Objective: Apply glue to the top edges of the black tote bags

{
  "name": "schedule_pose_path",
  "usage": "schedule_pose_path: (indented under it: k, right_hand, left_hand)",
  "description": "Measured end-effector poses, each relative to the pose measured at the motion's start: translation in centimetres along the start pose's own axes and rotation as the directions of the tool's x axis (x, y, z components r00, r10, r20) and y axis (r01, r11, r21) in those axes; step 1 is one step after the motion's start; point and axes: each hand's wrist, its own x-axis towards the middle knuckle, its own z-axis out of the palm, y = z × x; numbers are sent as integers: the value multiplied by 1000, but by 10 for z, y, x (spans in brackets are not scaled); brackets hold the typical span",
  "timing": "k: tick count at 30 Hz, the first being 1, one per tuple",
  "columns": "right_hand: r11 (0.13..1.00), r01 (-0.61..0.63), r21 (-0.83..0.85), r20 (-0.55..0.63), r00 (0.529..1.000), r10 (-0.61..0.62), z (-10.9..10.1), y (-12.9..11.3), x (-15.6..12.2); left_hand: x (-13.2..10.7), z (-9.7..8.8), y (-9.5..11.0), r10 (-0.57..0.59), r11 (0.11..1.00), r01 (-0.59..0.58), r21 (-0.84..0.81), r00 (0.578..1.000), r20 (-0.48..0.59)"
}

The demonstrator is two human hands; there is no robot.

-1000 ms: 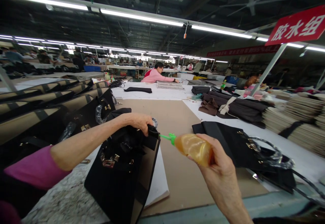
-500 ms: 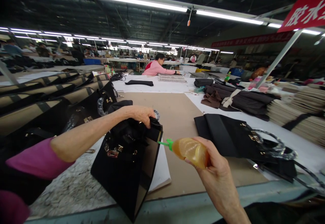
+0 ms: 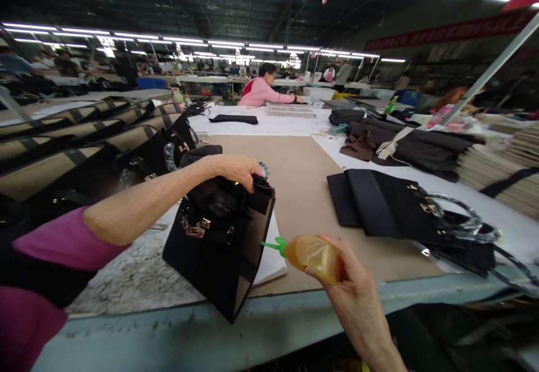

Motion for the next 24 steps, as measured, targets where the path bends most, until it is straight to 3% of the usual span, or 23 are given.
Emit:
schedule_pose_path:
  k: [17,21,24]
  right_hand:
    - [970,-236,66,154,962,224,22,14,-43]
    - [953,-286,96,132,953,273,22,14,-48]
    - [919,-334,208,104,942,319,25,17,-49]
  left_hand:
    - [-12,0,15,-43,993,46,109,999,-30]
    - [-16,1,20,-20,990,27,141,998,-52]
    - [-24,1,28,24,974,-2,226,995,-96]
